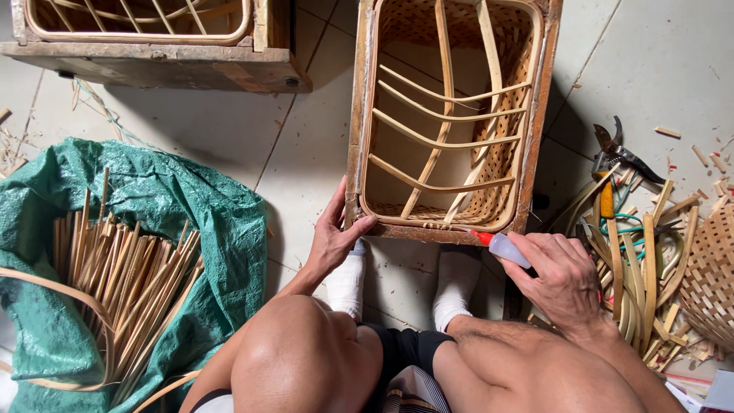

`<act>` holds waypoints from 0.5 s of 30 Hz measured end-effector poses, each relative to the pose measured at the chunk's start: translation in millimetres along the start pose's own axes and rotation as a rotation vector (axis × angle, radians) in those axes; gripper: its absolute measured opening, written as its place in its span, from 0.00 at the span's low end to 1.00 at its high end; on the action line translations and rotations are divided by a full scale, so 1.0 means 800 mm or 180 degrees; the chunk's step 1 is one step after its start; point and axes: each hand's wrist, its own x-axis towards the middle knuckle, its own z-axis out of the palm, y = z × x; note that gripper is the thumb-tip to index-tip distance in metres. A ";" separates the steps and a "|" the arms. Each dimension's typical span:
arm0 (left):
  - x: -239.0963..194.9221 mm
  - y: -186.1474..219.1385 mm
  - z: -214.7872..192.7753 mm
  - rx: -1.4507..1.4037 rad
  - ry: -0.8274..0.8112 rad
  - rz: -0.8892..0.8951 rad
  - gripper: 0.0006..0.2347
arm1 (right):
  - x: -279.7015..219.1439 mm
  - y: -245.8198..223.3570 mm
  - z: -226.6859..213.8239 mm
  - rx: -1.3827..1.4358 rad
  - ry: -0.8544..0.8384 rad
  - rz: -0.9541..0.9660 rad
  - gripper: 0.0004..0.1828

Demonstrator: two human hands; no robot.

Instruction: The person assembles a rectangular basket by inserting bamboo strips into a wooden mold, applying glue to the edges, and trimming excess material. They use pliers, a knife, and scissors to shape and finish the basket frame.

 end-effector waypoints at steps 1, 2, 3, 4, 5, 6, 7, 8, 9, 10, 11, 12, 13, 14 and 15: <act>0.002 0.000 0.000 0.0011 0.0008 -0.0018 0.40 | 0.001 -0.001 0.002 -0.0029 -0.0006 -0.0032 0.23; 0.004 0.000 -0.001 -0.0004 -0.0003 -0.0031 0.40 | 0.003 -0.002 0.003 -0.0048 -0.0007 -0.0034 0.23; 0.004 0.000 0.000 -0.0025 -0.0008 -0.0051 0.40 | 0.004 -0.002 0.004 -0.0067 -0.0018 -0.0039 0.22; 0.004 -0.001 0.000 -0.0045 -0.0013 -0.0071 0.40 | 0.005 -0.002 0.005 -0.0085 -0.0028 -0.0044 0.22; 0.003 -0.001 -0.001 -0.0055 -0.0015 -0.0051 0.41 | 0.005 -0.002 0.005 -0.0128 -0.0046 -0.0045 0.22; 0.003 -0.002 -0.001 -0.0066 -0.0017 -0.0031 0.41 | 0.005 -0.002 0.005 -0.0171 -0.0064 -0.0046 0.21; 0.002 -0.003 -0.002 -0.0076 -0.0031 -0.0011 0.41 | 0.004 -0.001 0.004 -0.0219 -0.0079 -0.0037 0.21; 0.002 -0.003 -0.002 -0.0040 -0.0026 -0.0043 0.41 | 0.002 -0.001 0.003 -0.0189 -0.0088 -0.0011 0.22; 0.003 -0.004 -0.002 -0.0009 -0.0018 -0.0068 0.42 | 0.002 0.000 0.001 -0.0165 -0.0094 0.0008 0.22; 0.004 -0.004 -0.002 0.0022 -0.0010 -0.0093 0.42 | 0.002 0.000 -0.001 -0.0141 -0.0100 0.0027 0.22; 0.004 -0.005 -0.002 0.0051 -0.0005 -0.0083 0.42 | 0.002 -0.001 -0.002 -0.0087 -0.0084 0.0042 0.23; 0.003 -0.006 -0.002 0.0080 0.0001 -0.0073 0.42 | 0.003 -0.003 -0.003 -0.0033 -0.0068 0.0056 0.23; 0.002 -0.006 -0.002 0.0116 0.0012 -0.0058 0.42 | 0.005 -0.005 -0.002 0.0027 -0.0047 0.0065 0.23; 0.003 -0.007 -0.003 0.0104 0.0018 -0.0044 0.42 | 0.009 -0.007 0.000 0.0045 -0.0048 0.0005 0.23; 0.003 -0.007 -0.003 0.0099 0.0014 -0.0035 0.42 | 0.012 -0.011 0.003 0.0066 -0.0048 -0.0045 0.23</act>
